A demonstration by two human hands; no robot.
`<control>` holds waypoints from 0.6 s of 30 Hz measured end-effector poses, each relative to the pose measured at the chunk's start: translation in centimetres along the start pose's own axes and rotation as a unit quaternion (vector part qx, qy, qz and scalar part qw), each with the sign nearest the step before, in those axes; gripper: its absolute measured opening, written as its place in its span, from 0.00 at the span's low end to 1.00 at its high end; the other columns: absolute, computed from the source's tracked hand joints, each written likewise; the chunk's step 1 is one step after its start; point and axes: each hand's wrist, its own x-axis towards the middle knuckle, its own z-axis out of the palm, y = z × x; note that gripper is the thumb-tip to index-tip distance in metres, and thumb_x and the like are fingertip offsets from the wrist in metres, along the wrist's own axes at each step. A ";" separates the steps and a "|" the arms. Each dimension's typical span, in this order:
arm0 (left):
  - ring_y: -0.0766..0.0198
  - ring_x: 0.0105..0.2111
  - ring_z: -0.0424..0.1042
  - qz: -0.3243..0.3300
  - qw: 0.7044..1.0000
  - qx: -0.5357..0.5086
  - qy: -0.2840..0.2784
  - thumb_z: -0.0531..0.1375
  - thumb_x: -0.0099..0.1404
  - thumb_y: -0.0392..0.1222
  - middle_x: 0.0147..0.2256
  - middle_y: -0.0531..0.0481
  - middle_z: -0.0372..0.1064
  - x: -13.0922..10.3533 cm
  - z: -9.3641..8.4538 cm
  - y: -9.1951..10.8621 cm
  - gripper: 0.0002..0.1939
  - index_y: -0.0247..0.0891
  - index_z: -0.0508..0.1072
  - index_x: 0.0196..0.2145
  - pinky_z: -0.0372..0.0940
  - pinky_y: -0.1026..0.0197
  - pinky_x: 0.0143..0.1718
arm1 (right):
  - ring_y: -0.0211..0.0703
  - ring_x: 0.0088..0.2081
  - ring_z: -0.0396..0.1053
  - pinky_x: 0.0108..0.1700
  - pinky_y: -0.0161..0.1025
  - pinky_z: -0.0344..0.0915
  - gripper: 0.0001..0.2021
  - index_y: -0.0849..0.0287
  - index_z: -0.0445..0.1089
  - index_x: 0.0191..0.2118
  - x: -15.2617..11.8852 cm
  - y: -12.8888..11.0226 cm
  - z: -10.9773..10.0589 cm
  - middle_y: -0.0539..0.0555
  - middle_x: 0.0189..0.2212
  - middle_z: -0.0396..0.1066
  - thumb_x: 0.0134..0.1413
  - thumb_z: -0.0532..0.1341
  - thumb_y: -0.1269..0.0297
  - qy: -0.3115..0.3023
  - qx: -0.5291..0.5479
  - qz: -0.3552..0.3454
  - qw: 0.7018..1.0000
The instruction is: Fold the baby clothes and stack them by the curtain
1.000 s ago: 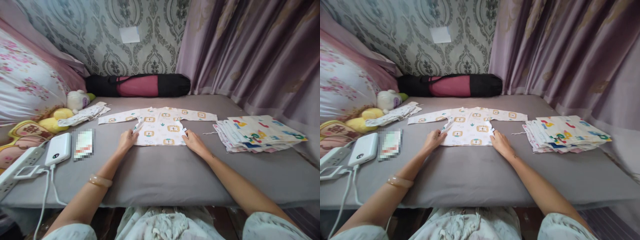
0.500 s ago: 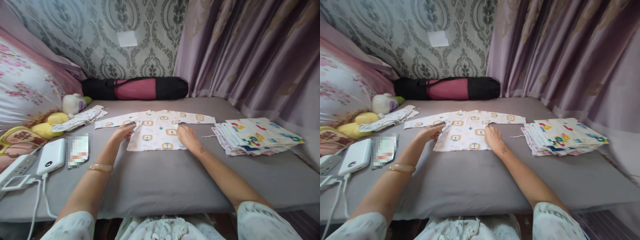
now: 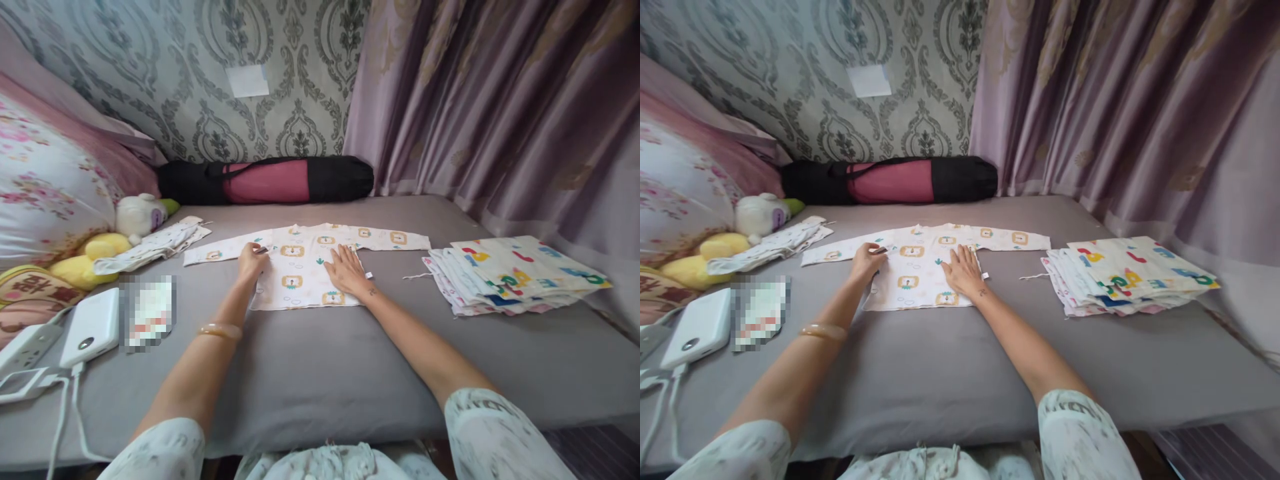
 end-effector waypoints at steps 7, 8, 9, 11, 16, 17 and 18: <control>0.50 0.51 0.66 0.183 0.943 0.278 -0.009 0.51 0.64 0.32 0.49 0.37 0.66 -2.2 -0.6 0.4 0.16 0.37 0.70 0.48 0.63 0.54 0.47 | 0.56 0.70 0.37 0.68 0.50 0.35 0.32 0.64 0.51 0.68 0.1 0.2 0.0 0.65 0.69 0.42 0.67 0.45 0.49 -0.016 -0.005 0.004 1.000; 0.48 0.51 0.65 0.193 0.931 0.309 -0.005 0.51 0.65 0.32 0.50 0.35 0.64 -2.6 -0.7 0.9 0.16 0.35 0.70 0.48 0.62 0.52 0.48 | 0.56 0.70 0.37 0.68 0.51 0.34 0.32 0.64 0.50 0.69 0.1 0.1 -0.2 0.65 0.70 0.41 0.67 0.44 0.49 -0.024 -0.002 0.005 1.000; 0.46 0.51 0.64 0.211 0.918 0.335 -0.003 0.51 0.66 0.33 0.51 0.33 0.63 -3.1 -0.7 1.3 0.15 0.34 0.70 0.48 0.61 0.51 0.50 | 0.56 0.70 0.36 0.68 0.51 0.34 0.32 0.64 0.49 0.69 0.0 -0.1 -0.3 0.65 0.70 0.40 0.67 0.44 0.50 -0.029 0.002 0.003 1.000; 0.46 0.53 0.63 0.279 0.892 0.353 -0.026 0.50 0.68 0.37 0.52 0.32 0.63 -4.3 -0.4 1.9 0.16 0.32 0.69 0.50 0.59 0.49 0.53 | 0.55 0.70 0.34 0.68 0.53 0.31 0.30 0.64 0.49 0.69 -0.4 -0.7 -0.7 0.64 0.70 0.38 0.68 0.43 0.52 -0.031 0.007 -0.017 0.999; 0.48 0.66 0.48 0.413 0.841 0.313 -0.158 0.45 0.72 0.45 0.65 0.35 0.53 -7.7 1.8 1.1 0.25 0.31 0.60 0.62 0.46 0.46 0.65 | 0.52 0.70 0.32 0.68 0.55 0.29 0.28 0.59 0.48 0.70 -2.3 -2.6 -0.6 0.59 0.71 0.38 0.68 0.41 0.56 -0.042 0.016 -0.116 0.992; 0.48 0.68 0.44 0.404 0.840 0.316 -0.176 0.43 0.72 0.46 0.66 0.36 0.50 -8.2 2.2 0.8 0.27 0.31 0.58 0.63 0.43 0.44 0.66 | 0.52 0.70 0.33 0.68 0.56 0.29 0.28 0.58 0.48 0.70 -2.5 -2.8 -0.4 0.59 0.71 0.38 0.68 0.41 0.57 -0.047 0.015 -0.123 0.991; 0.48 0.68 0.42 0.391 0.841 0.322 -0.191 0.42 0.73 0.47 0.67 0.36 0.47 -8.6 2.4 0.5 0.28 0.31 0.55 0.65 0.40 0.43 0.66 | 0.52 0.70 0.34 0.68 0.56 0.30 0.28 0.59 0.48 0.70 -2.7 -2.9 -0.1 0.59 0.71 0.39 0.67 0.42 0.57 -0.051 0.012 -0.125 0.991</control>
